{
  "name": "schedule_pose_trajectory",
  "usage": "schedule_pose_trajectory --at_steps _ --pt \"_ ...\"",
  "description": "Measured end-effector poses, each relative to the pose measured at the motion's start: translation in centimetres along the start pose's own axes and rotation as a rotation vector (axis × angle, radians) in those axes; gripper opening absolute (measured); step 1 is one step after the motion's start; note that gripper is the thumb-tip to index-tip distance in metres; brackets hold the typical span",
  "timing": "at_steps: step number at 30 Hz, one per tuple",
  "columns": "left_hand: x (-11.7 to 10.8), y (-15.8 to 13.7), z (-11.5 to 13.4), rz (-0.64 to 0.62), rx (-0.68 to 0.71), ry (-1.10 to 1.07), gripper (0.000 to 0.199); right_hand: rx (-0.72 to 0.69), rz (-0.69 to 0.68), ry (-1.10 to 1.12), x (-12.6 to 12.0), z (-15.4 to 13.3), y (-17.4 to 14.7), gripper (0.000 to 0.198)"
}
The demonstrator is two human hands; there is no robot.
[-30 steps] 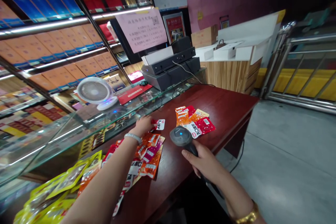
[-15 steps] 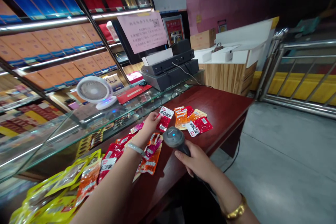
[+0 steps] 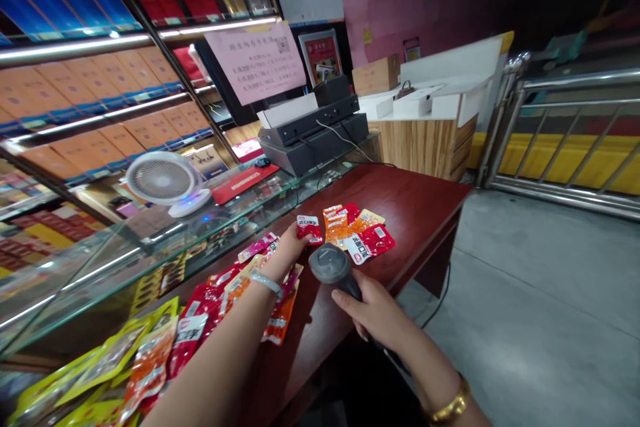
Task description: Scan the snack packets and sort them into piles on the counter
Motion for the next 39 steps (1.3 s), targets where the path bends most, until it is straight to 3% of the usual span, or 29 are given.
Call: schedule_pose_trajectory --at_steps 6,9,13,16,19,22,27,32,36,39 --pt "2.6 0.2 2.3 -0.108 0.03 0.033 0.065 0.019 0.013 0.006 -0.6 0.8 0.1 0.036" --pt "2.5 0.3 3.1 -0.123 0.089 0.062 0.066 0.022 0.005 -0.001 -0.8 0.9 0.0 0.038" --pt "-1.5 -0.6 2.1 -0.074 0.174 0.244 0.049 0.013 -0.02 -0.035 -0.8 0.4 -0.3 0.038" --pt "-5.7 -2.5 -0.2 -0.079 0.135 0.477 0.032 0.026 -0.07 -0.042 -0.4 -0.2 -0.4 0.037" --pt "-8.7 -4.7 -2.7 -0.019 0.059 0.782 0.045 0.029 -0.11 -0.027 0.5 -0.6 -0.4 0.037" --pt "-9.6 -6.0 -4.6 -0.004 -0.012 0.897 0.064 0.03 -0.116 -0.022 1.3 -0.8 -0.5 0.038" --pt "-9.3 -5.8 -5.9 -0.083 -0.06 0.818 0.062 0.021 -0.128 -0.06 2.0 -0.8 -0.7 0.039" --pt "-9.7 -5.8 -5.8 0.117 -0.012 0.718 0.056 0.004 -0.124 -0.049 2.4 -0.6 -0.7 0.04" --pt "-9.7 -5.7 -6.2 0.122 -0.026 0.45 0.015 0.007 -0.133 -0.049 2.7 -0.5 -0.7 0.04" --pt "-8.9 -5.2 -6.4 0.057 -0.073 0.085 0.014 0.017 -0.14 -0.039 2.8 -0.6 -0.7 0.042"
Point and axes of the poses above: each hand's wrist, its own y-axis towards the middle knuckle, its own x-axis out of the palm, z = x × y, the point moved 2 cm from there along y, towards the middle knuckle, and after that the axes turned 11 degrees about -x, right-handed, at the moved point
